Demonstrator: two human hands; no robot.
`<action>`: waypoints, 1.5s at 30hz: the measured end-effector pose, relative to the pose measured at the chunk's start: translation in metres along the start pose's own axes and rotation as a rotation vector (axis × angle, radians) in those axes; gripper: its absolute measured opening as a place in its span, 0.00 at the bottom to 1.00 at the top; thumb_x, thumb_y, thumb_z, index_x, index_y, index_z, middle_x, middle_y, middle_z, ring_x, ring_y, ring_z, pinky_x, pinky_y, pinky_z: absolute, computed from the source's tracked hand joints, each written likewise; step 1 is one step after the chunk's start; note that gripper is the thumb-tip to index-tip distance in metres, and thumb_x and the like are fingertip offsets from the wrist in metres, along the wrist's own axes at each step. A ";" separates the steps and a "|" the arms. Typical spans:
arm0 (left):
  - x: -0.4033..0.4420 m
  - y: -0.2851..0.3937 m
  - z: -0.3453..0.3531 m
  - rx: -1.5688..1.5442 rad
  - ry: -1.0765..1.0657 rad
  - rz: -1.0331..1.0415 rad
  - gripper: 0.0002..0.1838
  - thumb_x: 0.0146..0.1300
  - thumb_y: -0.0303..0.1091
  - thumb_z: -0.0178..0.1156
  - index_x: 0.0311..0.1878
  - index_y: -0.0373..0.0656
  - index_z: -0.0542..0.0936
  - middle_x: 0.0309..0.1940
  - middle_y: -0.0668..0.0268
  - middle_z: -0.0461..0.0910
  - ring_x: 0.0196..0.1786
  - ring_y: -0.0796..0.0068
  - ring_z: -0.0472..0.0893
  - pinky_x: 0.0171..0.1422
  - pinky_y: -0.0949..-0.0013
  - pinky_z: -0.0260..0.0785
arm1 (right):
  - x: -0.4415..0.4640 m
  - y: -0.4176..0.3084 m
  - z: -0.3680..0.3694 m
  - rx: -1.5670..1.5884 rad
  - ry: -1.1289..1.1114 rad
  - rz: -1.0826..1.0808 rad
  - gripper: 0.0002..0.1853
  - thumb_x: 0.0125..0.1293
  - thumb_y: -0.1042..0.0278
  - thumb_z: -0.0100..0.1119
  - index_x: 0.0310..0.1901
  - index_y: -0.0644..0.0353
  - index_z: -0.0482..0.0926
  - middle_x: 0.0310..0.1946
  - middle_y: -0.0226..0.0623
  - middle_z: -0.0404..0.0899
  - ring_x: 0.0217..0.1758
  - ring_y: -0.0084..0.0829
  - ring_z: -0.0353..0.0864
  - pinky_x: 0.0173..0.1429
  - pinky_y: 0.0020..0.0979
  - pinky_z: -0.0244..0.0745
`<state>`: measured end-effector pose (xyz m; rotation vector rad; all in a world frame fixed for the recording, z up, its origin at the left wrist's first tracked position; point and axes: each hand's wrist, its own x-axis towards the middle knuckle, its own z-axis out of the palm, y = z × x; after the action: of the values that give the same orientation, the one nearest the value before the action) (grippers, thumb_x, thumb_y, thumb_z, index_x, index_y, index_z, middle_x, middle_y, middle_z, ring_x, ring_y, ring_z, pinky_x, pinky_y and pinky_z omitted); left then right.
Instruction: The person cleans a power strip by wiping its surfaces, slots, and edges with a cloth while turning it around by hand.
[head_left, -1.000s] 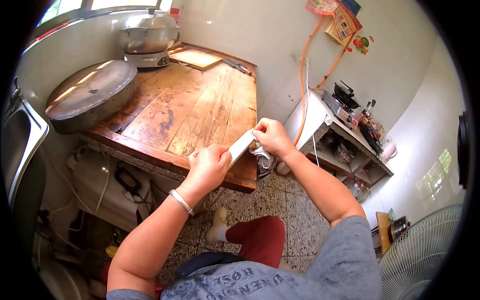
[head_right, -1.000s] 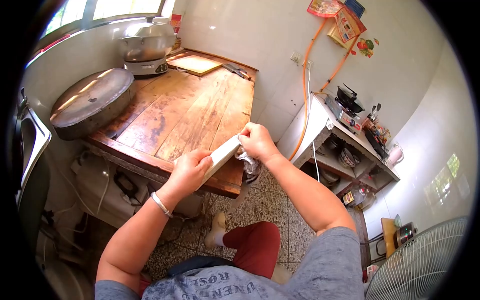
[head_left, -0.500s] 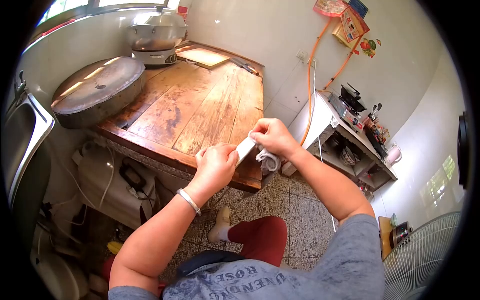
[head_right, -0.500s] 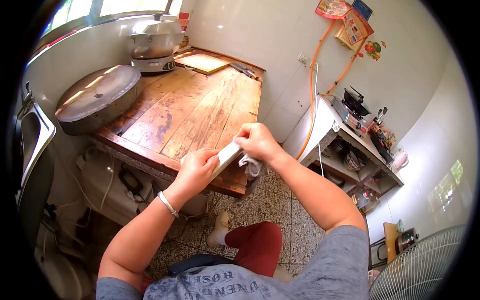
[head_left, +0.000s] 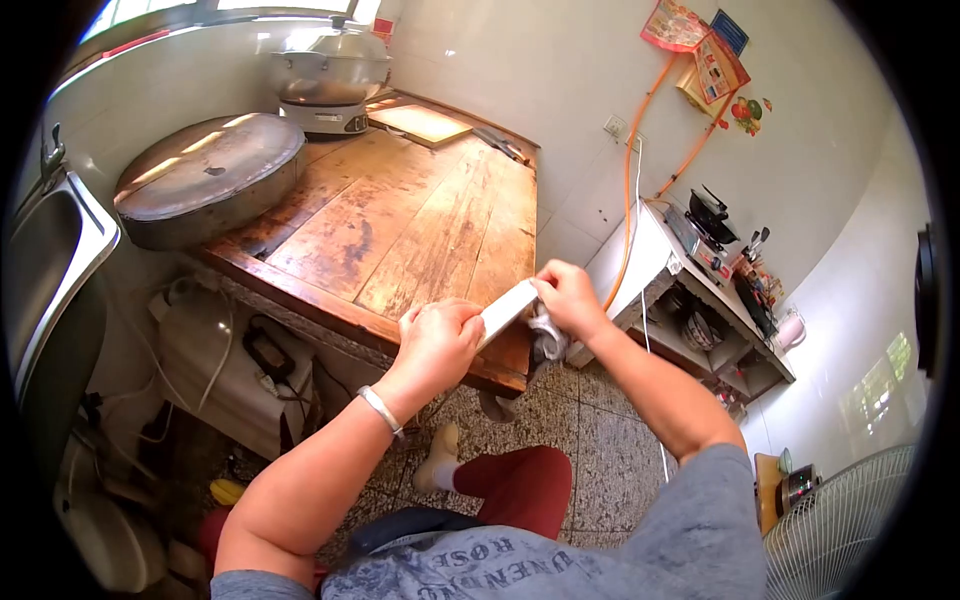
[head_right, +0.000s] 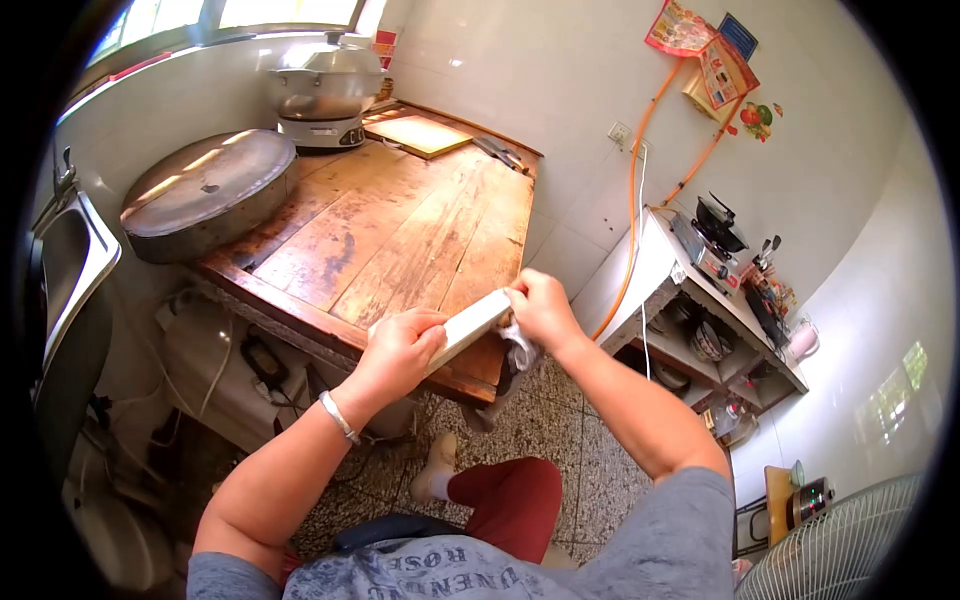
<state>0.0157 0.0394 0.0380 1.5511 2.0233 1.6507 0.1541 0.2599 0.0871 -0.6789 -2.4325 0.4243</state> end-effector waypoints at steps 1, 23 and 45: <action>0.001 -0.002 -0.003 -0.078 -0.062 -0.033 0.16 0.75 0.39 0.56 0.50 0.41 0.88 0.49 0.58 0.88 0.56 0.53 0.84 0.68 0.48 0.64 | -0.007 0.008 0.000 0.044 0.004 0.058 0.10 0.67 0.69 0.69 0.33 0.67 0.83 0.27 0.47 0.85 0.30 0.35 0.84 0.39 0.38 0.78; 0.001 0.002 0.016 -0.034 0.132 0.003 0.13 0.74 0.37 0.60 0.45 0.37 0.88 0.41 0.51 0.88 0.47 0.50 0.88 0.54 0.54 0.78 | 0.002 -0.064 -0.020 0.025 -0.404 -0.021 0.06 0.66 0.73 0.70 0.39 0.66 0.87 0.30 0.33 0.87 0.34 0.20 0.81 0.41 0.29 0.79; 0.003 -0.004 0.029 0.001 0.175 -0.033 0.15 0.74 0.40 0.58 0.43 0.40 0.89 0.37 0.50 0.88 0.46 0.45 0.86 0.57 0.47 0.74 | -0.032 -0.094 -0.023 0.055 -0.414 -0.249 0.07 0.66 0.72 0.69 0.36 0.67 0.82 0.28 0.38 0.84 0.33 0.25 0.81 0.41 0.32 0.78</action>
<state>0.0299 0.0620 0.0249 1.4102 2.1204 1.8309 0.1556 0.1684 0.1316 -0.2756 -2.8356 0.5723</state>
